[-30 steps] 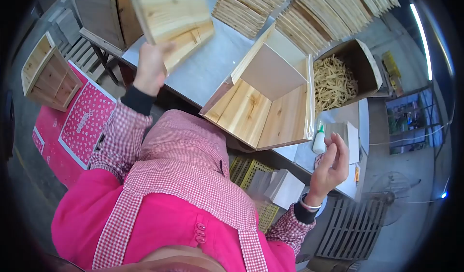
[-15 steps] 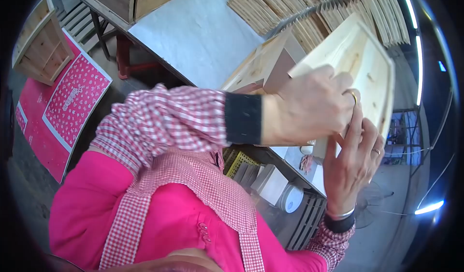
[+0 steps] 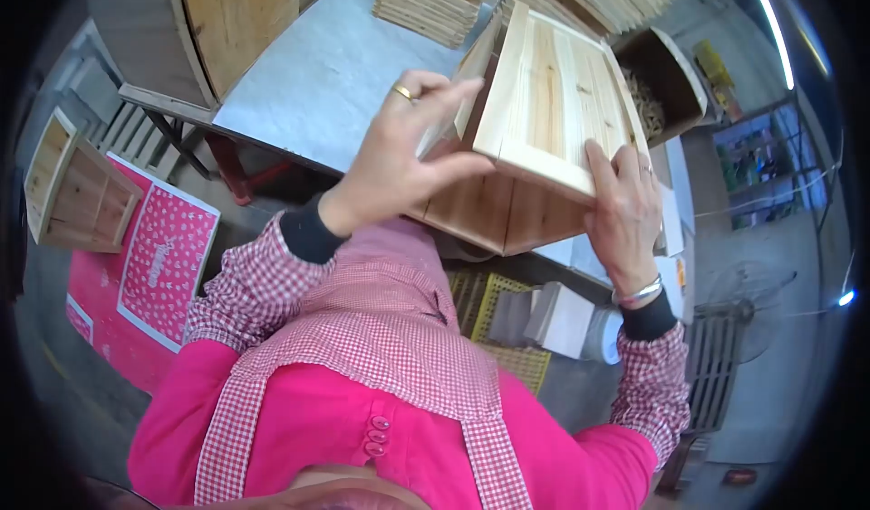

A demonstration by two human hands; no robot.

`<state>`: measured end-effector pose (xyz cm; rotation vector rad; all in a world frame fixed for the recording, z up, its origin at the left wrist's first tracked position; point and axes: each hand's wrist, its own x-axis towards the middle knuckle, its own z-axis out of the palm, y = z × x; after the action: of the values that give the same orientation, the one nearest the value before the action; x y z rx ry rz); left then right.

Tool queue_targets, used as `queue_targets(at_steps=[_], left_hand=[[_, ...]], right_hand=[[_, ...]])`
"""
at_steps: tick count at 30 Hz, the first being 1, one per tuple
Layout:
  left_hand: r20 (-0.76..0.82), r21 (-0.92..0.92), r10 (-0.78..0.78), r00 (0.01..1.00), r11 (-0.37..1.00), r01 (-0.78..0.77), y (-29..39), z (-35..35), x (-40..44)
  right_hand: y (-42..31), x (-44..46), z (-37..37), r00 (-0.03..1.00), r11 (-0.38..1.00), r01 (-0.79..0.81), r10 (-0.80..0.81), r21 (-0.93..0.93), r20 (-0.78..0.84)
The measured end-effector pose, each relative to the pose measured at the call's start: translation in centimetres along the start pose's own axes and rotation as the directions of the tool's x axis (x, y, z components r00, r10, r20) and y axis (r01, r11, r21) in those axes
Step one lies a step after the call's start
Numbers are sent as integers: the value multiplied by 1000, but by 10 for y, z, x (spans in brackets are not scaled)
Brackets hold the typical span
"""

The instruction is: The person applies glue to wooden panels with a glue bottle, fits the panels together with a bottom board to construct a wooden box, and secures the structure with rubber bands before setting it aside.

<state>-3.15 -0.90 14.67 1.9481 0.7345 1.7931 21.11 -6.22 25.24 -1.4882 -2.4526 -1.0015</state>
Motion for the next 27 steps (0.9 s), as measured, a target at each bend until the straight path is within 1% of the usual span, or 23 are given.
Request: queue_targets(at_steps=[1, 2, 4, 5, 7, 11, 13, 16, 18, 23, 27], left_hand=[[36, -49, -82, 996, 995, 84, -13, 0, -4], [92, -187, -185, 978, 962, 199, -18, 1, -5], [119, -242, -201, 972, 944, 225, -24, 5, -6], [139, -237, -204, 969, 943, 233, -26, 6, -5], [126, -185, -153, 980, 967, 174, -27, 7, -3], [151, -181, -116, 982, 973, 143, -31, 9, -5], [98, -278, -148, 984, 946, 170, -29, 10, -5], [104, -238, -133, 986, 959, 155, -29, 10, -5], [103, -246, -113, 988, 960, 135, -30, 12, -6], [102, -213, -110, 989, 968, 130, -36, 12, -9], [137, -214, -120, 983, 966, 147, -30, 9, -9]], right_hand=[[0, 1, 4, 1000, 1000, -2, 2, 22, 3], [0, 3, 7, 1000, 999, -3, 3, 42, 3], [0, 3, 13, 999, 997, -31, 30, 72, 11], [-1, 3, 16, 999, 996, -33, 33, 77, 6], [-1, 1, 21, 999, 997, -38, 39, 74, -13], [-2, 0, 25, 997, 995, -61, 64, 83, -35], [-3, 0, 29, 998, 995, -56, 58, 87, -27], [-3, 2, 30, 998, 994, -48, 53, 103, -42], [-3, 2, 31, 996, 993, -59, 65, 100, -56], [-4, 1, 34, 993, 991, -47, 60, 124, -103], [-7, -2, 38, 988, 985, -67, 87, 160, -125]])
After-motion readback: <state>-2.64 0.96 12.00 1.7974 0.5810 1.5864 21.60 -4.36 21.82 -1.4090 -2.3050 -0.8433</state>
